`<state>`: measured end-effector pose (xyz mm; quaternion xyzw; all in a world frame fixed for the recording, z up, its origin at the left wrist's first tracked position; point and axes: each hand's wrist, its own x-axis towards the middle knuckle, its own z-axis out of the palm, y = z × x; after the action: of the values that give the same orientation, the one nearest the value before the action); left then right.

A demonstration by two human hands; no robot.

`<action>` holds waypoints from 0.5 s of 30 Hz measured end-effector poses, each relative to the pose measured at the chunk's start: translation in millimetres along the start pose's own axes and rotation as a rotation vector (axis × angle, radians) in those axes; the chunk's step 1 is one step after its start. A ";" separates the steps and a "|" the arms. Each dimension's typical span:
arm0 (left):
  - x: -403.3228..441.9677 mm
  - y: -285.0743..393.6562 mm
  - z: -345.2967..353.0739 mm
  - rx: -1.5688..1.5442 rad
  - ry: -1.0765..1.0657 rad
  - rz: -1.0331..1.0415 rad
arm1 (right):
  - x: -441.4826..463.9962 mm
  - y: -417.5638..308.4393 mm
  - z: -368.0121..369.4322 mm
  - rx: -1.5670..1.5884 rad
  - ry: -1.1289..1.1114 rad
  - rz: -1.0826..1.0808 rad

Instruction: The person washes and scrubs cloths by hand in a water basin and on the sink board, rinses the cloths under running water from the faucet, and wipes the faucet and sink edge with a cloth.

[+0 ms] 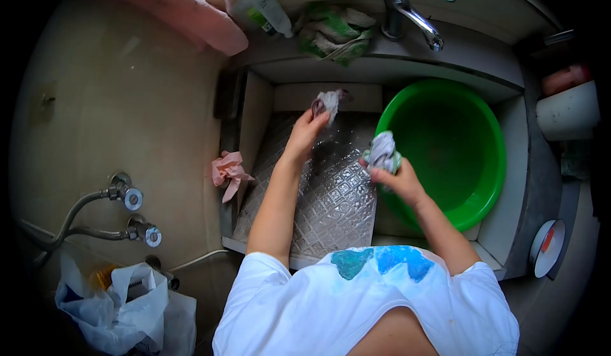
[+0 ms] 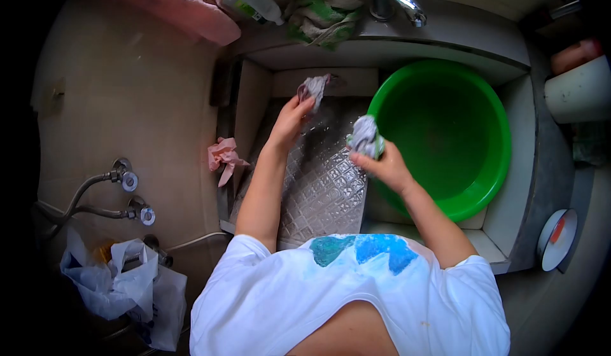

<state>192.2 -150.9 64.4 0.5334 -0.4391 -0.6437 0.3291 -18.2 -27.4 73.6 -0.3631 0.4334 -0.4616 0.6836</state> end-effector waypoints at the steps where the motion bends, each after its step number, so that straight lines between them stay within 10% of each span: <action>1: -23.6 5.1 0.7 -0.128 -0.090 -0.025 | 3.5 2.8 -3.7 0.034 0.013 0.067; 5: -101.1 5.7 21.9 -0.242 -0.276 0.050 | 6.5 -9.4 25.0 0.488 0.077 0.158; 15: -174.7 23.7 8.6 -0.435 -0.262 0.120 | -19.7 -20.2 37.0 0.520 -0.153 0.196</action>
<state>220.2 -2.6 155.9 0.3354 -0.3602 -0.7659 0.4138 5.8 -11.5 110.1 -0.1658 0.2810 -0.4602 0.8257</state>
